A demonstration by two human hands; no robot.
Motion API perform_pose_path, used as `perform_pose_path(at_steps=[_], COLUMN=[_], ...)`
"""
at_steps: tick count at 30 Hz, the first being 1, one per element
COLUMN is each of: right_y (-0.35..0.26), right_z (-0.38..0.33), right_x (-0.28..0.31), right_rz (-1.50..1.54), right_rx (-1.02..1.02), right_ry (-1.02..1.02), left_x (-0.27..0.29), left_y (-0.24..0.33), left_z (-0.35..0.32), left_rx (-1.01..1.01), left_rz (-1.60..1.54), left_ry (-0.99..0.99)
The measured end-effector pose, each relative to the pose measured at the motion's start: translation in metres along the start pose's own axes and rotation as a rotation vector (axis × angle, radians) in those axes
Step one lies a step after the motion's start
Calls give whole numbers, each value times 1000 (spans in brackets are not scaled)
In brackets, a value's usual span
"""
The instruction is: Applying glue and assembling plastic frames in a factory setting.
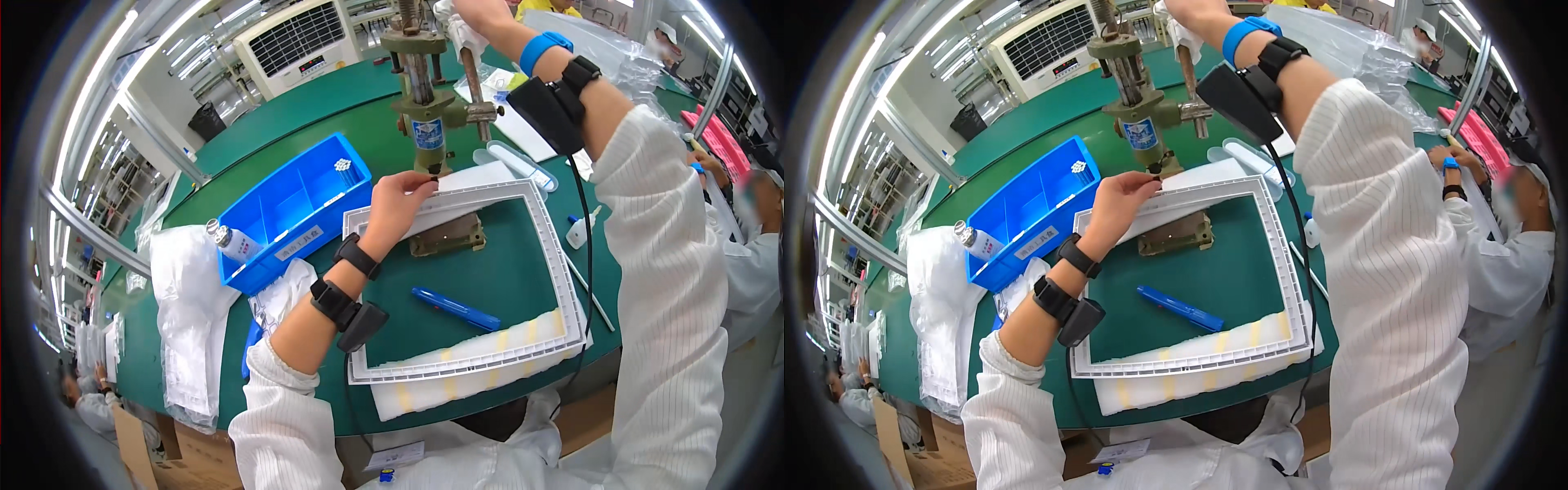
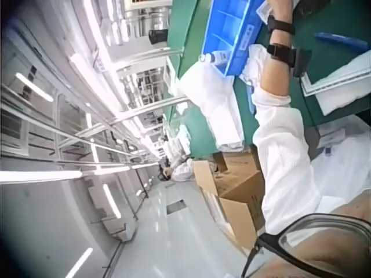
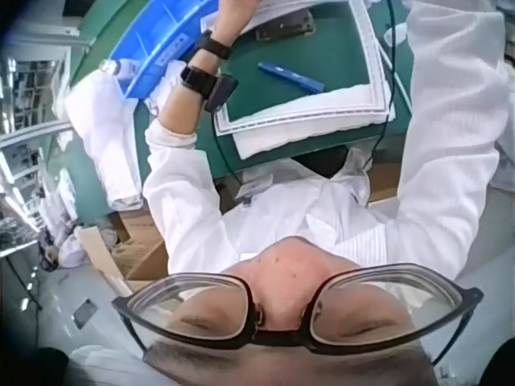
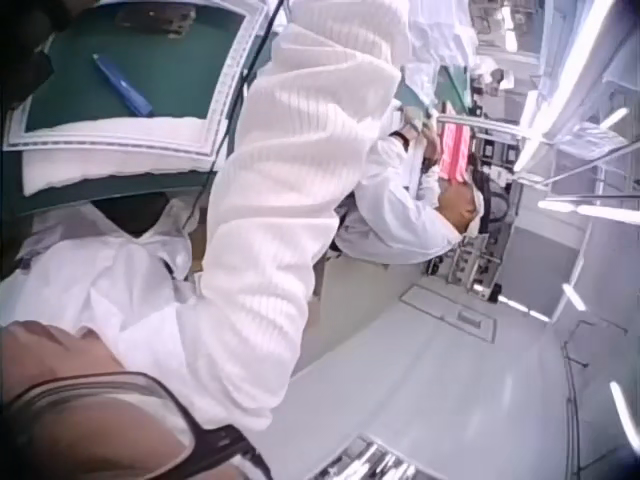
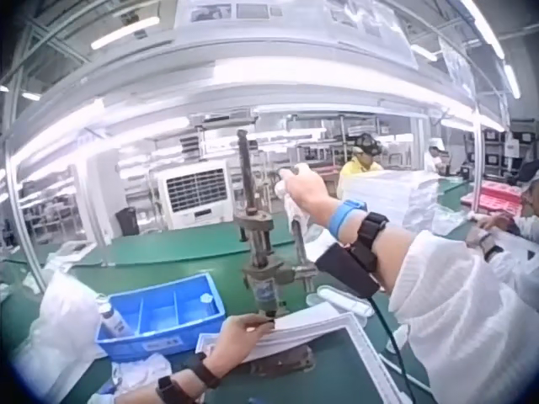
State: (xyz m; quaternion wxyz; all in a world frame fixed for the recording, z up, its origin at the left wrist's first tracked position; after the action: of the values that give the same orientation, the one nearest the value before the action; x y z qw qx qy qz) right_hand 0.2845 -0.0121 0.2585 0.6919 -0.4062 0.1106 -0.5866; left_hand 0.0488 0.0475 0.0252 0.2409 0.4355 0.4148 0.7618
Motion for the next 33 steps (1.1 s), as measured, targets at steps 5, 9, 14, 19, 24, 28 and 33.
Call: perform_pose_path(at_steps=[5, 9, 14, 19, 24, 28, 33], right_y=[34, 18, -27, -78, -98, -105, -96], right_z=[31, 38, -17, -78, -134, -169, -180], right_x=[-20, -21, 10, 58, 73, 83, 82], right_rz=[-5, -391, 277, 381, 548, 452, 479], right_rx=[67, 385, 248, 325, 414, 416, 418], right_ry=[-186, -173, -49, -41, -72, -13, -17], left_x=[-16, -17, -8, -14, -12, -13, -14], left_y=[11, 15, 5, 14, 18, 14, 14], left_z=[9, 8, 2, 4, 3, 1, 1], left_rx=[20, 15, 32, 10, -86, -13, -37], left_rz=[15, 65, 94, 117, 117, 150, 216], left_ry=[-16, -10, -8, -10, 36, 33, 32])
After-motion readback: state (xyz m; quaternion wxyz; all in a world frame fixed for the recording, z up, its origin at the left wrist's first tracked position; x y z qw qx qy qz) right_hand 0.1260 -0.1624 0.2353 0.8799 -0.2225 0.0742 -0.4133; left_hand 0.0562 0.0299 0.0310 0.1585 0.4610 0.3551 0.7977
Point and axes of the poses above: each hand's wrist, its own z-axis towards the middle knuckle, its own x-axis out of the back of the hand, y = z × x, the point moved 8 cm from there along z, towards the middle knuckle, and after that the axes turned 7 degrees about -y, right-handed, at the moved point
